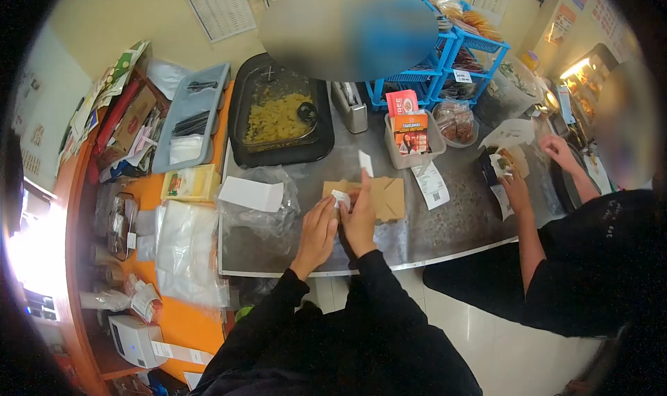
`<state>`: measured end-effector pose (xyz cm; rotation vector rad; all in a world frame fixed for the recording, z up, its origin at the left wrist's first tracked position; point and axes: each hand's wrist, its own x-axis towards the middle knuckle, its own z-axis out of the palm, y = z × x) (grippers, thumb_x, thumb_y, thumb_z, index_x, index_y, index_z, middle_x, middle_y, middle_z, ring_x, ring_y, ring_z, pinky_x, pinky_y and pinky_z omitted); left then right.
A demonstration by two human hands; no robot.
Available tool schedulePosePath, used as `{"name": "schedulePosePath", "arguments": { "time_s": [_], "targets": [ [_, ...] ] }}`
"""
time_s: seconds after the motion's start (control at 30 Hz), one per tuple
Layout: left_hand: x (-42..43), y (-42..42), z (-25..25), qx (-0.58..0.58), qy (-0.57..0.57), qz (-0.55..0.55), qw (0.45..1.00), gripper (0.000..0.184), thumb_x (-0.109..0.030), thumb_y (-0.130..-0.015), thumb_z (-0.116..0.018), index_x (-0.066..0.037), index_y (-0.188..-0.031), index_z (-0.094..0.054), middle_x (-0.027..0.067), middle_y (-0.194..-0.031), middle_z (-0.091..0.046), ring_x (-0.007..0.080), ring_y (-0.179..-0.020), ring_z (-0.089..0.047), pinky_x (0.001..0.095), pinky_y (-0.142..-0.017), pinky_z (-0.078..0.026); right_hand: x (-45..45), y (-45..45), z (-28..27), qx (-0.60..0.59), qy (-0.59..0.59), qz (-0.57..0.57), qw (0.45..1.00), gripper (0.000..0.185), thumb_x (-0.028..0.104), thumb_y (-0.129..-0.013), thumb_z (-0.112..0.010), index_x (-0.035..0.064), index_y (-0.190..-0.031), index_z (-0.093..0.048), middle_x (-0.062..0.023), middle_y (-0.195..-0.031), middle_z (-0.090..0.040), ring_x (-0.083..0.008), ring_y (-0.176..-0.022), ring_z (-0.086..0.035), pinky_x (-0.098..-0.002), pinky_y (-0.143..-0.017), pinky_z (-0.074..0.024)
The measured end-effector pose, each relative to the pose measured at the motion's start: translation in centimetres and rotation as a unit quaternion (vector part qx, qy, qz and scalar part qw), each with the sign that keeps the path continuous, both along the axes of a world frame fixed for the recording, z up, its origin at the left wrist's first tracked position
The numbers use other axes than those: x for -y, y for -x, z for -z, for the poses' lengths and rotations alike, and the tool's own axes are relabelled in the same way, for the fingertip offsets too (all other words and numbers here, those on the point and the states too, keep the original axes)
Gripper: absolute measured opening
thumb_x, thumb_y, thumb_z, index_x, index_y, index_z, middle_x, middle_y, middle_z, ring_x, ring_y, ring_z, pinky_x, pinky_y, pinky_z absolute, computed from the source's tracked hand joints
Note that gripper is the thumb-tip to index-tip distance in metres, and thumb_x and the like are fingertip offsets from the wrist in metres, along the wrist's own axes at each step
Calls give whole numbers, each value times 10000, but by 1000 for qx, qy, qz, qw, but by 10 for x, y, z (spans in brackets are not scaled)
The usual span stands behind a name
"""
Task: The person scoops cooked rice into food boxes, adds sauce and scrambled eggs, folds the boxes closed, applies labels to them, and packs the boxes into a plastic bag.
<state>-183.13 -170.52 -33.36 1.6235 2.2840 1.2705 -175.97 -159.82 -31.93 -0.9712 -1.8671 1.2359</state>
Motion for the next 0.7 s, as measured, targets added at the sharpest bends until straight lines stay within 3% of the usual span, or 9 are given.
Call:
{"name": "schedulePosePath", "arguments": {
  "time_s": [0.1, 0.13, 0.23, 0.4, 0.5, 0.6, 0.7],
  "targets": [
    [-14, -8, 11, -21, 45, -26, 998, 491, -269, -985, -386, -14, -1402, -426, 149, -1472, -399, 303, -1335, -386, 438, -1034, -318, -7, -6, -11, 142, -254, 35, 956, 785, 45, -791, -699, 120, -1477, -324, -116, -1071, -570, -300, -1050, -518, -374, -871, -436],
    [-15, -10, 12, -53, 82, -30, 995, 494, -275, -981, -393, -35, -1411, -427, 141, -1485, -385, 293, -1341, -377, 443, -1019, -318, -14, -10, -13, 100, -270, 55, 956, 654, 87, -801, -705, 91, -1400, -441, -131, -1160, -553, -332, -1172, -425, -384, -955, -381],
    [-16, -15, 3, -118, 163, -48, 978, 500, -289, -957, -438, -103, -1420, -446, 114, -1514, -355, 262, -1360, -354, 467, -972, -326, -32, -39, -36, 69, -304, 135, 940, 486, 84, -804, -710, 55, -1263, -553, -132, -1154, -567, -303, -1109, -480, -375, -950, -392],
    [-20, -19, -2, -143, 190, -75, 968, 493, -308, -911, -507, -207, -1394, -498, 97, -1522, -349, 253, -1372, -338, 527, -929, -312, -71, -79, -35, -63, -7, 96, 993, 301, 93, -795, -755, 37, -1061, -625, -63, -985, -634, -137, -893, -575, -278, -798, -451],
    [-23, -24, 0, -141, 176, -83, 971, 487, -320, -914, -498, -226, -1392, -499, 110, -1522, -345, 282, -1372, -327, 541, -943, -289, -77, -81, -28, -44, 90, 48, 994, 269, 101, -783, -780, 41, -1000, -633, 16, -827, -647, -47, -750, -572, -209, -663, -442],
    [-23, -29, -3, -160, 217, -96, 958, 504, -307, -947, -451, -165, -1430, -452, 122, -1528, -333, 285, -1385, -299, 494, -971, -258, -82, -75, 3, 20, 51, 64, 996, 302, 140, -761, -794, 48, -1000, -634, -7, -809, -651, -106, -737, -571, -269, -724, -432],
    [-40, -48, -12, -124, 201, -142, 961, 538, -315, -919, -491, -88, -1406, -457, 139, -1519, -339, 293, -1394, -304, 539, -1014, -252, -82, -69, 8, 150, 23, 99, 983, 351, 193, -740, -801, 49, -1007, -625, -51, -846, -643, -200, -809, -582, -364, -851, -411]
  ]
}}
